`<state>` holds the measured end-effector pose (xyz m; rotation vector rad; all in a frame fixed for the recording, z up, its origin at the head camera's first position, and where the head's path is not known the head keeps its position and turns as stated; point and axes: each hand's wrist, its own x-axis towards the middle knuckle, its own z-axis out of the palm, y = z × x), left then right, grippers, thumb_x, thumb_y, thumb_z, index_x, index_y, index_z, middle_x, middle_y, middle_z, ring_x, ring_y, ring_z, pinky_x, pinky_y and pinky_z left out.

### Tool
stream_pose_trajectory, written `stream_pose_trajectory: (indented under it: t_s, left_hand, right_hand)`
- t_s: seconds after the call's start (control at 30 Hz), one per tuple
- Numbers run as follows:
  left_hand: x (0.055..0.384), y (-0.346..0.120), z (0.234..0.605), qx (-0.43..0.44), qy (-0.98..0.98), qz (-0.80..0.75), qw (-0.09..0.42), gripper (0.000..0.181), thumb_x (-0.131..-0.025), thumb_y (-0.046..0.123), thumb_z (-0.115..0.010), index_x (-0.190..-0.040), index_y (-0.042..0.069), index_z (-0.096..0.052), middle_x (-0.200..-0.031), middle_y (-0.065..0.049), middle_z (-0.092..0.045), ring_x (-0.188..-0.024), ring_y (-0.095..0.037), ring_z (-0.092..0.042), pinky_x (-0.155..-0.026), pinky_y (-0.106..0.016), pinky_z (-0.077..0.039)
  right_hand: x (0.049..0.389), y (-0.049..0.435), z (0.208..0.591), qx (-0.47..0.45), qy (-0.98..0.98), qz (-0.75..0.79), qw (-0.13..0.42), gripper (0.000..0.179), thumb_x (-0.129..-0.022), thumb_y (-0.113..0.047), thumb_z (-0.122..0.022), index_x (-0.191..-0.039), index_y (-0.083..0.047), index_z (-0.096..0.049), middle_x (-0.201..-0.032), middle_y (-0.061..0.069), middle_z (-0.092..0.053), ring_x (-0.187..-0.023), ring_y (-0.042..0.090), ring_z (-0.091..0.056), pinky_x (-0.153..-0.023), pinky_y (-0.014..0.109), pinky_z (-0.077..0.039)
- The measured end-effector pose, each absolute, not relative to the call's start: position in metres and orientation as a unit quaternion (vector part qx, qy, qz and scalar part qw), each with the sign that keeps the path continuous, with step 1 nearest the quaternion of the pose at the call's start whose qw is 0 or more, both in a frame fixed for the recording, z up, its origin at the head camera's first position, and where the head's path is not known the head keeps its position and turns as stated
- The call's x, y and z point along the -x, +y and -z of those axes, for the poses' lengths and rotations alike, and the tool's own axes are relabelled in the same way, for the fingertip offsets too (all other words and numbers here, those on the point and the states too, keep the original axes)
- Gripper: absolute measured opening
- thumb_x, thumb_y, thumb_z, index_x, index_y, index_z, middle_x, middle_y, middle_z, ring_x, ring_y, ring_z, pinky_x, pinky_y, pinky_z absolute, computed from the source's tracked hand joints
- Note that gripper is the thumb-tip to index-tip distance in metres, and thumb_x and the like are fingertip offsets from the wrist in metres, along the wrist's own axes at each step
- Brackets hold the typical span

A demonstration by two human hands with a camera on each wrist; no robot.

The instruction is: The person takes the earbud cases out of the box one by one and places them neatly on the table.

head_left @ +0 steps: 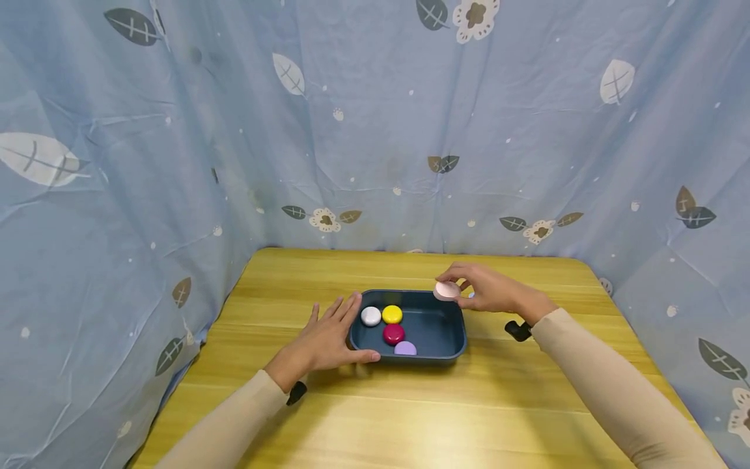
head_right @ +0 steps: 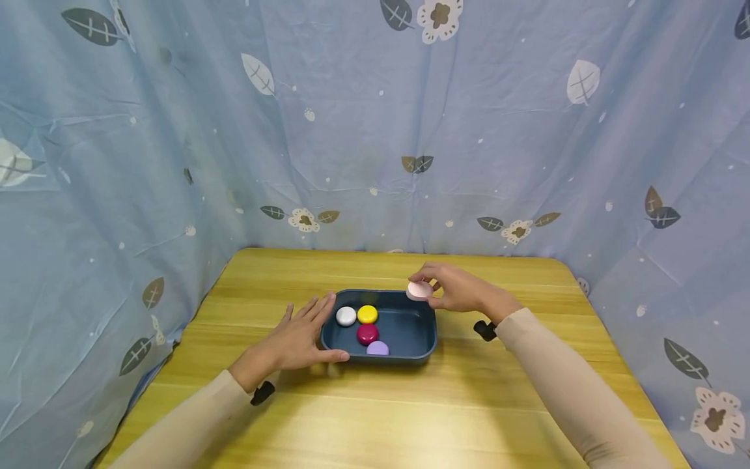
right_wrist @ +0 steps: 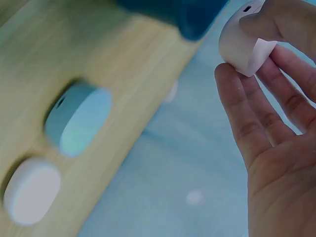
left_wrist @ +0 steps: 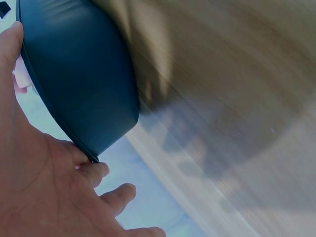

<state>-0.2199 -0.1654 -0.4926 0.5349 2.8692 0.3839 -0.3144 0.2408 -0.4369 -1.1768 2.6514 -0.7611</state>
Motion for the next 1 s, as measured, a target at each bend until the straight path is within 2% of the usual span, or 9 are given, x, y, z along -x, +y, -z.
stream_pose_trajectory:
  t_s: [0.2,0.4,0.8,1.0]
  left_hand:
    - [0.22,-0.165,0.493,-0.184,0.969,-0.132,0.095,0.14,-0.09,0.1,-0.067,-0.19,0.02,-0.011,-0.199,-0.002,-0.013,-0.184,-0.044,-0.021,-0.143,-0.084,-0.007]
    - [0.218,-0.165,0.492,-0.184,0.969,-0.136,0.098,0.139,-0.091,0.1,-0.067,-0.19,0.02,-0.012,-0.199,-0.001,-0.013,-0.184,-0.044,-0.02,-0.143,-0.083,-0.005]
    - [0.219,-0.164,0.49,-0.184,0.969,-0.129,0.101,0.139,-0.09,0.1,-0.065,-0.19,0.021,-0.01,-0.2,-0.001,-0.011,-0.184,-0.043,-0.018,-0.144,-0.083,-0.005]
    - [0.219,-0.165,0.491,-0.183,0.969,-0.131,0.102,0.139,-0.091,0.1,-0.065,-0.19,0.022,-0.008,-0.2,0.0,-0.01,-0.185,-0.042,-0.017,-0.144,-0.083,-0.006]
  right_hand:
    - [0.315,0.279,0.439,0.371,0.887,0.268,0.061,0.048,-0.104,0.004,-0.082,-0.15,-0.005,-0.074,-0.146,0.012,-0.076,-0.128,0.033,-0.074,-0.106,0.051,-0.07]
    - [0.316,0.317,0.444,0.349,0.895,0.274,0.046,0.049,-0.101,0.009,-0.082,-0.148,-0.001,-0.074,-0.145,0.016,-0.077,-0.128,0.038,-0.075,-0.103,0.051,-0.071]
    - [0.313,0.381,0.461,0.29,0.924,0.249,0.024,0.046,-0.101,0.003,-0.088,-0.145,0.002,-0.075,-0.139,0.019,-0.079,-0.127,0.046,-0.076,-0.099,0.051,-0.072]
    - [0.311,0.403,0.471,0.274,0.928,0.251,0.013,0.047,-0.099,0.006,-0.089,-0.144,0.005,-0.075,-0.137,0.023,-0.078,-0.124,0.048,-0.075,-0.096,0.051,-0.072]
